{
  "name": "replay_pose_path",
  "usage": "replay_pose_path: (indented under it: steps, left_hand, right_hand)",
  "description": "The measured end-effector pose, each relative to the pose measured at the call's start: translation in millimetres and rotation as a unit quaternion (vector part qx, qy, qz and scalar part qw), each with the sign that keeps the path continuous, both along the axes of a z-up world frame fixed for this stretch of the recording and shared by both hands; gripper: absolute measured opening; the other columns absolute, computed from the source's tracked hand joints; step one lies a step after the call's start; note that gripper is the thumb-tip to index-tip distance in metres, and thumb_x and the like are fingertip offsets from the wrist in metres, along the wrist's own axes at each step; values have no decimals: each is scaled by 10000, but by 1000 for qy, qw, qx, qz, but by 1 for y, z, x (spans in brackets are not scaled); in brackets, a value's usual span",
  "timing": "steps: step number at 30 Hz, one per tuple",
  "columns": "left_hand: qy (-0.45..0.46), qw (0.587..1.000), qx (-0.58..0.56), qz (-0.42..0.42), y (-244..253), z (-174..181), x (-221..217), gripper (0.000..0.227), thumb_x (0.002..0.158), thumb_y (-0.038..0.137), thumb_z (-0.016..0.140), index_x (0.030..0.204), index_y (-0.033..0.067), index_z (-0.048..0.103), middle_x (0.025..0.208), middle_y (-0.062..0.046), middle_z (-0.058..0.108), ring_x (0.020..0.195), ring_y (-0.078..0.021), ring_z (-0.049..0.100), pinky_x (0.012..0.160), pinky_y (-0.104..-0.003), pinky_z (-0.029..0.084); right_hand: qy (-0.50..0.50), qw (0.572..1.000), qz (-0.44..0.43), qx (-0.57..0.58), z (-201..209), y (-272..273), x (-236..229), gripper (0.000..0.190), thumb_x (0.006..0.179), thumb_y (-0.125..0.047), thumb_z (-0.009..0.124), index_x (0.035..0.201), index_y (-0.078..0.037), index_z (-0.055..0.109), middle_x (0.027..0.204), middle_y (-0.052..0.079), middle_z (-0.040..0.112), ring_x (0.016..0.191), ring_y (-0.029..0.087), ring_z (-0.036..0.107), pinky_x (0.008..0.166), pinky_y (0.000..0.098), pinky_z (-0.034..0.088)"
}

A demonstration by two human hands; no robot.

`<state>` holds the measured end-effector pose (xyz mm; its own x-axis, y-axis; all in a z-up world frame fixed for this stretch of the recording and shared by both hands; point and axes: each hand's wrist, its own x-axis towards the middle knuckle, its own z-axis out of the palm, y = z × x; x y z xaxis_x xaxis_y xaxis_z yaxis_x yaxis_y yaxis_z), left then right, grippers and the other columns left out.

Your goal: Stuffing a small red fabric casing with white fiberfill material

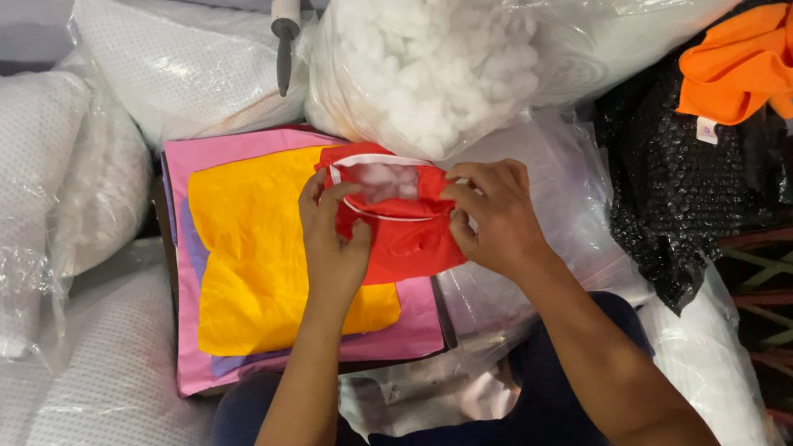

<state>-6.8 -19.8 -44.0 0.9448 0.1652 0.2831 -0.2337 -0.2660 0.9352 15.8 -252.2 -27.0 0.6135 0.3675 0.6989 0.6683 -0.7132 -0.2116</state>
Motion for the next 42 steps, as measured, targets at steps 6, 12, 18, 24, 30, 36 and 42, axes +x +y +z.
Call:
replay_pose_path:
  steps: [6, 12, 18, 24, 30, 36, 42]
  left_hand:
    - [5, 1000, -15, 21, 3, 6, -3, 441, 759, -63, 578, 1167, 100, 623, 1485, -241, 386, 1457, -480, 330, 1190, -589, 272]
    - [-46, 997, -14, 59, 0, 5, 1, 413, 800, -97, 587, 1160, 100, 625, 1391, -187, 432, 1405, -437, 401, 1156, -579, 348]
    - [-135, 986, 21, 99, 5, 33, 5, 440, 876, -73, 588, 1273, 117, 566, 1262, -117, 488, 1056, -297, 554, 811, -398, 508]
    - [-238, 955, 178, 9, -16, 89, 35, 523, 885, 34, 611, 1400, 70, 528, 1350, -194, 522, 1245, -431, 549, 1039, -510, 474]
    - [-243, 901, 357, -44, -46, 126, 63, 719, 787, 204, 865, 1444, 145, 580, 1320, -155, 586, 1100, -371, 570, 833, -485, 478]
    - [-192, 976, 25, -99, -63, 125, 59, 232, 898, 54, 762, 1057, 220, 796, 880, 50, 735, 731, -108, 674, 710, -240, 550]
    - [-99, 993, -60, 36, -24, 89, 23, 246, 865, -67, 751, 1026, 116, 782, 792, -12, 720, 698, -62, 513, 682, -252, 472]
  right_hand:
    - [-55, 989, -75, 113, 63, -6, 27, 209, 914, 30, 637, 1093, -58, 698, 889, 51, 604, 695, 203, 621, 686, 306, 576]
    - [201, 977, 23, 69, 65, 8, 79, 439, 798, 20, 817, 1212, -39, 684, 921, 189, 718, 723, 331, 719, 649, 406, 591]
    - [174, 944, -93, 264, 72, 0, 76, 93, 925, -72, 732, 978, -146, 752, 685, 31, 707, 621, 124, 613, 632, 260, 523]
    - [200, 958, 40, 200, 67, 10, 61, 570, 853, -91, 852, 1375, -97, 625, 1116, 204, 662, 803, 267, 685, 653, 341, 540]
    - [165, 933, 27, 318, 33, -11, 86, 214, 908, 78, 736, 1096, -25, 732, 813, 144, 709, 702, 177, 638, 661, 331, 544]
    - [202, 899, 135, 365, 83, -2, 39, 275, 870, 165, 739, 1093, 15, 680, 870, 128, 719, 729, 125, 656, 696, 285, 565]
    - [75, 949, 86, 296, 83, 6, 10, 167, 880, 166, 740, 933, 10, 716, 877, 118, 703, 699, 195, 673, 654, 295, 560]
